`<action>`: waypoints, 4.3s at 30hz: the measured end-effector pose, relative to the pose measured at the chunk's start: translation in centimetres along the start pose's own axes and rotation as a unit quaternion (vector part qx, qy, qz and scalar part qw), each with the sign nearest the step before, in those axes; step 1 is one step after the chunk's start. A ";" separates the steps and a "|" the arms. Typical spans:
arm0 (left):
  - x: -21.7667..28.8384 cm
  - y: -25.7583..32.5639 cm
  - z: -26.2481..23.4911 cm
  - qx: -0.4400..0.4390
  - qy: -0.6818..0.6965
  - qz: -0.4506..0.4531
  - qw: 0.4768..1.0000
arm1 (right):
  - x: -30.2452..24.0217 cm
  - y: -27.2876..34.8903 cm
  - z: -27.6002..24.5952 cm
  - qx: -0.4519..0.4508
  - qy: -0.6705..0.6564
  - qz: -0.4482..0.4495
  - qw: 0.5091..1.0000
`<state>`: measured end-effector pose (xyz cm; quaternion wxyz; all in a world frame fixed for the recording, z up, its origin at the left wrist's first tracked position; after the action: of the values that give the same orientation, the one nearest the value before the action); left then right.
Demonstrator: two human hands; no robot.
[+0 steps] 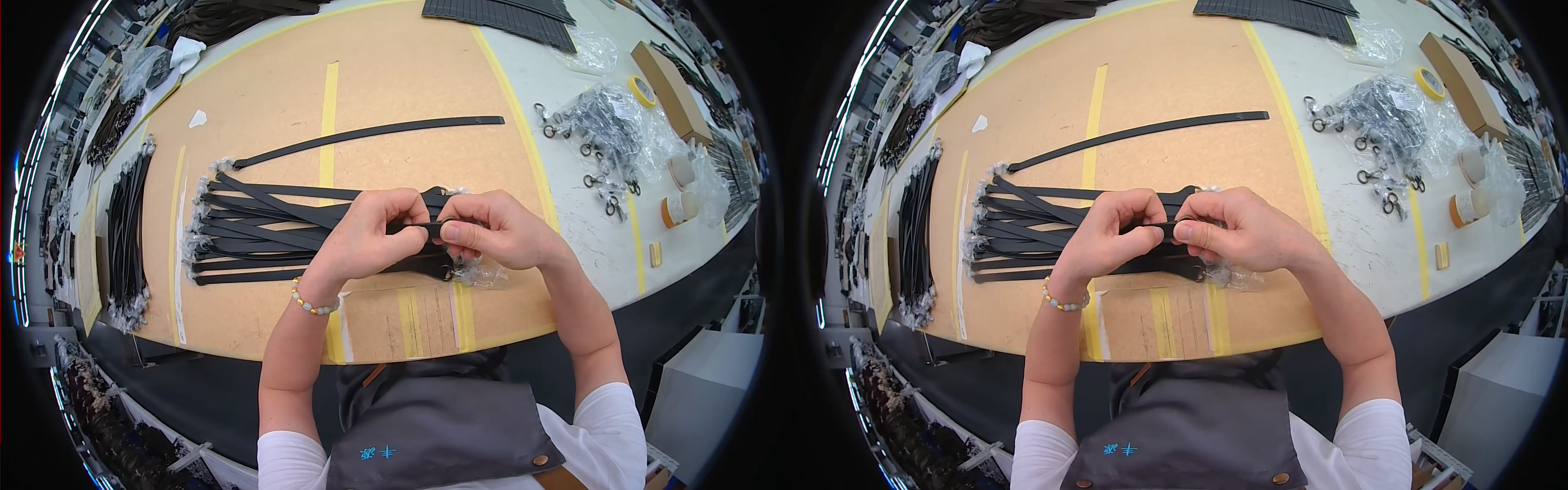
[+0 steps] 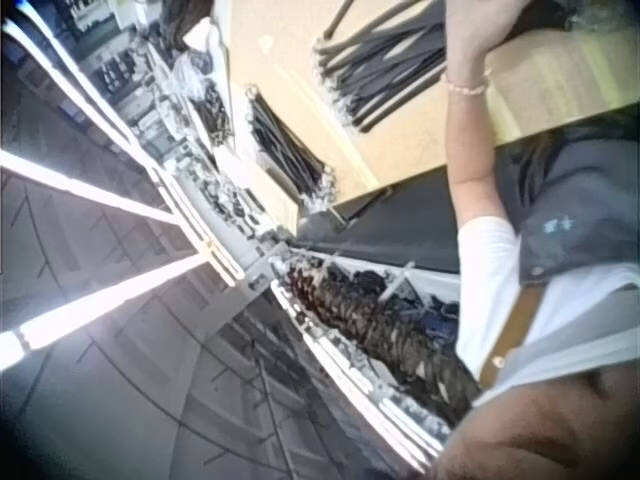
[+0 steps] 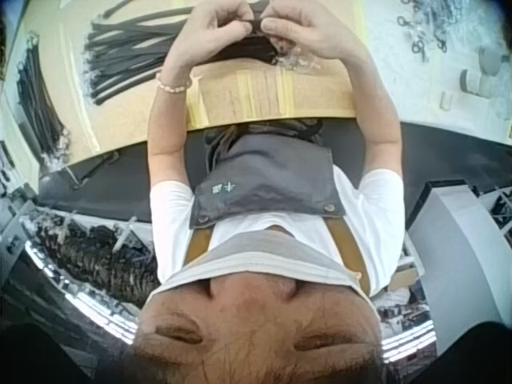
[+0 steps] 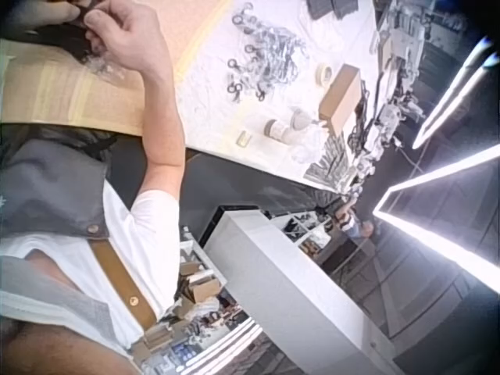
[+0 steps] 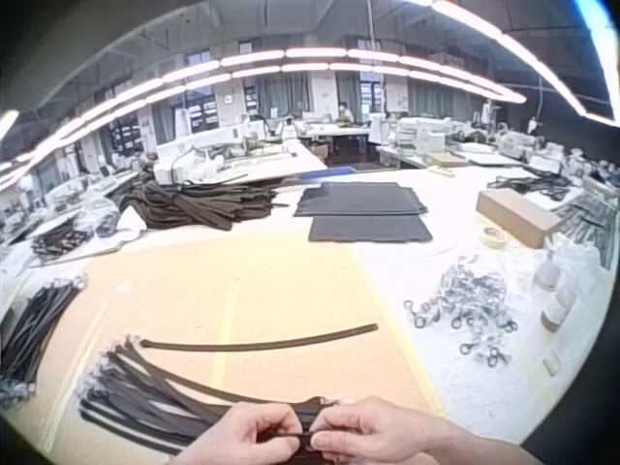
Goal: Attaching metal rings and clips to black leather straps on a workshop table.
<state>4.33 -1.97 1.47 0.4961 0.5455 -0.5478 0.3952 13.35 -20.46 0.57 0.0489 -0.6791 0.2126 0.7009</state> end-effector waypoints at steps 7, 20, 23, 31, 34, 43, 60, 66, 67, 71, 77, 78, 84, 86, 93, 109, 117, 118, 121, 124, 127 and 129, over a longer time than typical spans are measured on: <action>0.1 -0.1 0.2 0.015 -0.033 0.017 0.999 | 0.1 0.0 0.2 0.011 0.035 -0.025 0.999; -0.1 0.1 -0.6 -0.007 -0.005 -0.012 1.000 | 0.0 -0.1 0.2 -0.001 0.007 -0.001 1.000; -0.1 0.1 -0.5 -0.007 -0.009 -0.009 1.000 | 0.0 -0.1 0.2 -0.002 0.007 -0.002 1.000; -0.1 0.0 -0.2 -0.002 -0.018 0.000 1.000 | 0.3 -0.2 0.3 -0.001 0.019 -0.011 1.000; -0.1 0.0 -0.1 0.004 -0.034 0.009 0.999 | 0.3 -0.2 0.3 0.000 0.024 -0.014 1.000; -0.2 0.1 -0.8 -0.005 -0.006 -0.011 1.000 | 0.1 -0.2 0.3 -0.003 -0.008 0.012 1.000; -0.4 0.0 -0.1 -0.005 0.005 -0.031 1.000 | 0.2 -0.2 0.4 0.006 0.031 -0.012 0.999; -0.1 0.0 -0.2 0.006 -0.033 -0.018 0.999 | 0.2 -0.3 0.4 0.010 0.051 -0.006 0.999; 0.0 0.1 -0.4 -0.005 -0.014 -0.016 1.000 | 0.1 -0.3 0.4 0.009 0.051 -0.006 0.999; 0.2 0.3 -0.9 -0.007 0.052 -0.047 0.998 | 0.1 -0.2 0.3 -0.003 -0.007 0.014 1.000; -0.6 0.2 -0.9 -0.025 0.016 -0.031 0.999 | 0.4 -0.4 0.4 -0.008 -0.020 0.019 1.000; -0.6 0.1 -0.8 -0.026 0.016 -0.031 0.999 | 0.3 -0.4 0.4 -0.006 -0.018 0.019 1.000; -0.4 0.0 -0.5 -0.033 0.019 -0.019 0.999 | 0.3 -0.3 0.4 -0.007 -0.010 0.015 1.000; -0.4 -0.1 -0.4 -0.027 0.018 -0.032 0.999 | 0.4 -0.3 0.4 -0.006 -0.008 0.013 1.000; -0.8 -0.1 -0.3 -0.013 -0.002 -0.040 0.999 | 0.8 -0.5 0.3 -0.003 0.000 0.009 1.000; 1.4 1.2 -2.2 -0.045 0.031 0.003 0.999 | 0.5 -0.3 0.8 -0.037 -0.136 0.046 0.989; 1.8 1.1 -1.7 -0.054 0.032 0.035 0.997 | 0.7 -0.6 2.5 -0.035 -0.173 0.020 0.984; 1.8 1.0 -1.6 -0.053 0.033 0.036 0.997 | 0.7 -0.5 2.6 -0.034 -0.171 0.021 0.984; 1.6 1.0 -1.5 -0.051 0.044 0.046 0.997 | 1.3 -0.5 3.1 -0.023 -0.154 0.016 0.988; 1.9 1.1 -1.5 -0.062 0.041 0.055 0.996 | 1.4 -0.5 3.2 -0.013 -0.154 0.005 0.988; 2.2 1.5 -1.9 -0.058 0.049 0.039 0.996 | 0.3 -0.3 3.0 -0.048 -0.198 0.045 0.978; 1.9 1.7 -2.3 -0.044 0.043 0.029 0.998 | -0.4 0.0 2.5 -0.056 -0.231 0.043 0.971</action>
<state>3.11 0.07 3.99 0.5310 0.4896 -0.5587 0.4077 11.04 -19.43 0.87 0.0287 -0.4911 0.1847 0.8508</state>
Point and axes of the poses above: each hand's wrist, its own y-axis away from the middle knuckle, its own z-axis out of the palm, x = y × z, the point moved 3 cm from there along -y, towards the middle knuckle, and after that the axes turned 3 degrees about z, right-handed, at the moved point
